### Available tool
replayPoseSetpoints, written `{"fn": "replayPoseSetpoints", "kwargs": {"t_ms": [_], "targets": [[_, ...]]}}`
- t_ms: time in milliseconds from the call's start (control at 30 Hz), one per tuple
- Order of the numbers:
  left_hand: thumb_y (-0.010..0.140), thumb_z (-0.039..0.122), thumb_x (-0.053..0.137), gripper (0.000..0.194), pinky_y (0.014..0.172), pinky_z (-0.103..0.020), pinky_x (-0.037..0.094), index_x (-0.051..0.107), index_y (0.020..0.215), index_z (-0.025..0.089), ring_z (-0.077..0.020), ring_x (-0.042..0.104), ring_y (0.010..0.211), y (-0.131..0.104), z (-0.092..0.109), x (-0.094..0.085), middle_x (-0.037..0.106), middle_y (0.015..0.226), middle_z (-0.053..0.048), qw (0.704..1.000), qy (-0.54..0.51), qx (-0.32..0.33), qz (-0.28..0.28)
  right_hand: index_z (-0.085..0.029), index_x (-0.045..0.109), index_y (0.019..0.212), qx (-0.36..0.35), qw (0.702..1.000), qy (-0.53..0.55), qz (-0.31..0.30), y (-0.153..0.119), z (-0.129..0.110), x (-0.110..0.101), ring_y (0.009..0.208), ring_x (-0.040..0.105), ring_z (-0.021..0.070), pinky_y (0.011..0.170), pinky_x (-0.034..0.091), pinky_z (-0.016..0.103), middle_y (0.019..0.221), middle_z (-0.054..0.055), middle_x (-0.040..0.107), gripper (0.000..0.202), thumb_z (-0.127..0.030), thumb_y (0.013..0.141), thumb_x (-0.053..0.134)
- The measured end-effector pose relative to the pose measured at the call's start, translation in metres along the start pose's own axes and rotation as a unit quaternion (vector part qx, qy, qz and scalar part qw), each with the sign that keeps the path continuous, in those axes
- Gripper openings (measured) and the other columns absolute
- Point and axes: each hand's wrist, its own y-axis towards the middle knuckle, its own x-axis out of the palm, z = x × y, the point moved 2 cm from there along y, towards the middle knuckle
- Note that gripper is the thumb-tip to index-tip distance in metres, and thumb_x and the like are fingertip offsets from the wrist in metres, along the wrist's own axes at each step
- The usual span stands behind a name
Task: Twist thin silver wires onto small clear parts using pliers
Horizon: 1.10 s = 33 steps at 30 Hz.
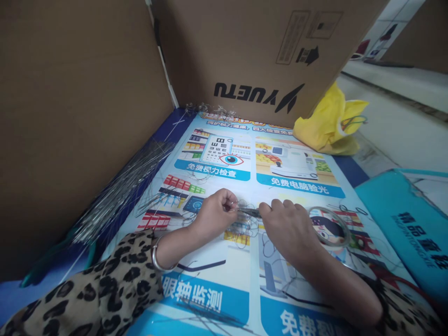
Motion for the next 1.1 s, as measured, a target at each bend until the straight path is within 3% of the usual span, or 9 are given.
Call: {"fn": "replayPoseSetpoints", "kwargs": {"t_ms": [267,467,700,1100], "targets": [[0.068,0.015,0.055,0.008,0.058,-0.021,0.039,0.052,0.075,0.016,-0.0091,0.05,0.061,0.0,0.004,-0.003,0.056,0.069,0.002,1.0,0.013,-0.004,-0.02,-0.018,0.056,0.076,-0.003,1.0,0.024,-0.008,0.001,0.003,0.003,0.062,0.046,0.0161,0.056,0.014,0.03,0.068,0.005,0.056,0.011,-0.009,0.075,0.05],[0.068,0.014,0.055,0.009,0.059,-0.021,0.039,0.051,0.076,0.017,-0.009,0.051,0.062,0.0,0.002,-0.002,0.055,0.069,0.003,1.0,-0.002,0.005,-0.022,-0.018,0.056,0.073,-0.007,0.999,0.028,0.022,0.0,0.004,0.0,0.063,0.045,0.0171,0.056,0.014,0.031,0.066,0.006,0.055,0.008,-0.014,0.077,0.05],[0.069,0.015,0.055,0.008,0.058,-0.021,0.04,0.051,0.075,0.017,-0.0097,0.053,0.062,-0.002,0.004,0.002,0.057,0.068,0.002,1.0,0.005,-0.009,0.011,-0.019,0.055,0.071,0.006,0.999,0.012,0.039,-0.003,0.003,-0.005,0.062,0.045,0.018,0.057,0.013,0.031,0.064,0.005,0.054,0.011,-0.012,0.076,0.049],[0.071,0.016,0.055,0.006,0.059,-0.02,0.04,0.051,0.074,0.017,-0.0092,0.053,0.062,-0.002,0.004,0.002,0.058,0.068,0.003,1.0,0.003,-0.001,0.019,-0.02,0.054,0.067,-0.005,0.999,0.018,0.043,-0.006,0.009,-0.011,0.061,0.042,0.0174,0.057,0.013,0.031,0.063,0.004,0.052,0.011,-0.013,0.076,0.05]]}}
